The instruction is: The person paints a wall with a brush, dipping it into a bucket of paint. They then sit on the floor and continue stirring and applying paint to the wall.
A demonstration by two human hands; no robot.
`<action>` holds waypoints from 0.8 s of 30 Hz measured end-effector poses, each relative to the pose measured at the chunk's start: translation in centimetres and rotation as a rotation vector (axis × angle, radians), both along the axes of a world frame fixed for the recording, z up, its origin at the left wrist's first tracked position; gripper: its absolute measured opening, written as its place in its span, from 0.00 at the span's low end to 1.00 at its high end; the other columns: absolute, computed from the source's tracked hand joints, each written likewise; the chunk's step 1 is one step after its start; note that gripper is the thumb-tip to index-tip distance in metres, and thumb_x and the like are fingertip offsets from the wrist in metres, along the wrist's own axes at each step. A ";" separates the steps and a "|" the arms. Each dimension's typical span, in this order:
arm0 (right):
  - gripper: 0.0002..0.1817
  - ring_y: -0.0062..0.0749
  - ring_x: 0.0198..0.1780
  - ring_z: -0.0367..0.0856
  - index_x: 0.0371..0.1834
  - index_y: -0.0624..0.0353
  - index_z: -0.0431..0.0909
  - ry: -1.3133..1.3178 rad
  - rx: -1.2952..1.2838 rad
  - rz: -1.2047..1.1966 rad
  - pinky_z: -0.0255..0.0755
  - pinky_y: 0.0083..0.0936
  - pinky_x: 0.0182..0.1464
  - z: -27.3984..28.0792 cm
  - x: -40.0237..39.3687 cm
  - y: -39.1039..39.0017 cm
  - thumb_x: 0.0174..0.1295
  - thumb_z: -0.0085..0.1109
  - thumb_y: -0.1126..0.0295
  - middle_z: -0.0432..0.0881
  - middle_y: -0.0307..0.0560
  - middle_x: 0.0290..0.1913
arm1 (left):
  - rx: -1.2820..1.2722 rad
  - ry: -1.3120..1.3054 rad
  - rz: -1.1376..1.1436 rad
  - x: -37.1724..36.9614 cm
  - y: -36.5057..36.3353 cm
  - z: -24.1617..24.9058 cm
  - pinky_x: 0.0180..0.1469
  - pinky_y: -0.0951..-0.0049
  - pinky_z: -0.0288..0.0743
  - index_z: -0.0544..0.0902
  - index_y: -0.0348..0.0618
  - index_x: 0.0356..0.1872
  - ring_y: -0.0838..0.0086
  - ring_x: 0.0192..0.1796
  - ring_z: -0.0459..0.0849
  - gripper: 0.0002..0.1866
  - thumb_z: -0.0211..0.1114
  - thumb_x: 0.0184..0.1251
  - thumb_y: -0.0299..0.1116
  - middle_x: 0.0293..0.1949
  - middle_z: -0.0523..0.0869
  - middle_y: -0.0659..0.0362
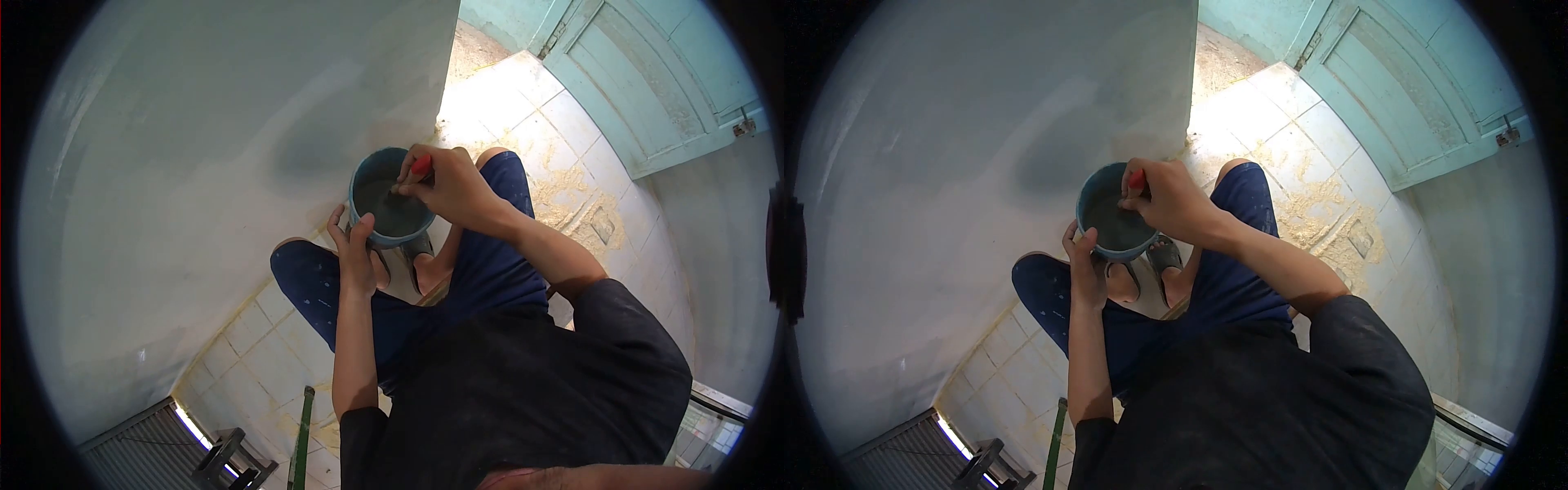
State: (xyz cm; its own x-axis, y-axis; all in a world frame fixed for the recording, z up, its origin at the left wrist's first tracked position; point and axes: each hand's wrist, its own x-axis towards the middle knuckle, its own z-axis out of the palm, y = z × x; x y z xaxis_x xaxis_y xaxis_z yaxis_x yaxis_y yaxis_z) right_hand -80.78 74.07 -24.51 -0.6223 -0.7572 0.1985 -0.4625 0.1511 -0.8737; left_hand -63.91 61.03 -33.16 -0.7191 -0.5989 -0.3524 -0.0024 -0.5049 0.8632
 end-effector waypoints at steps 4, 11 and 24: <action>0.11 0.41 0.39 0.92 0.37 0.66 0.82 -0.048 -0.035 -0.032 0.83 0.30 0.45 0.2 -0.4 0.4 0.57 0.77 0.78 0.89 0.51 0.35 | 0.021 0.003 0.026 -0.2 0.0 0.0 0.75 0.61 0.63 0.50 0.45 0.82 0.57 0.72 0.72 0.48 0.70 0.70 0.48 0.70 0.71 0.41; 0.09 0.40 0.39 0.93 0.38 0.67 0.82 -0.144 -0.132 -0.085 0.84 0.28 0.45 -0.2 -0.4 2.5 0.60 0.75 0.78 0.90 0.51 0.35 | 0.058 -0.036 0.013 -0.3 0.2 0.0 0.75 0.56 0.66 0.51 0.47 0.81 0.57 0.74 0.70 0.49 0.71 0.68 0.51 0.71 0.69 0.44; 0.07 0.38 0.38 0.92 0.39 0.66 0.84 0.017 -0.361 -0.085 0.85 0.31 0.45 4.4 -5.7 5.9 0.63 0.73 0.77 0.90 0.54 0.34 | -0.080 0.047 -0.166 -6.1 0.0 5.2 0.73 0.52 0.68 0.69 0.45 0.76 0.57 0.74 0.74 0.44 0.64 0.68 0.66 0.73 0.75 0.51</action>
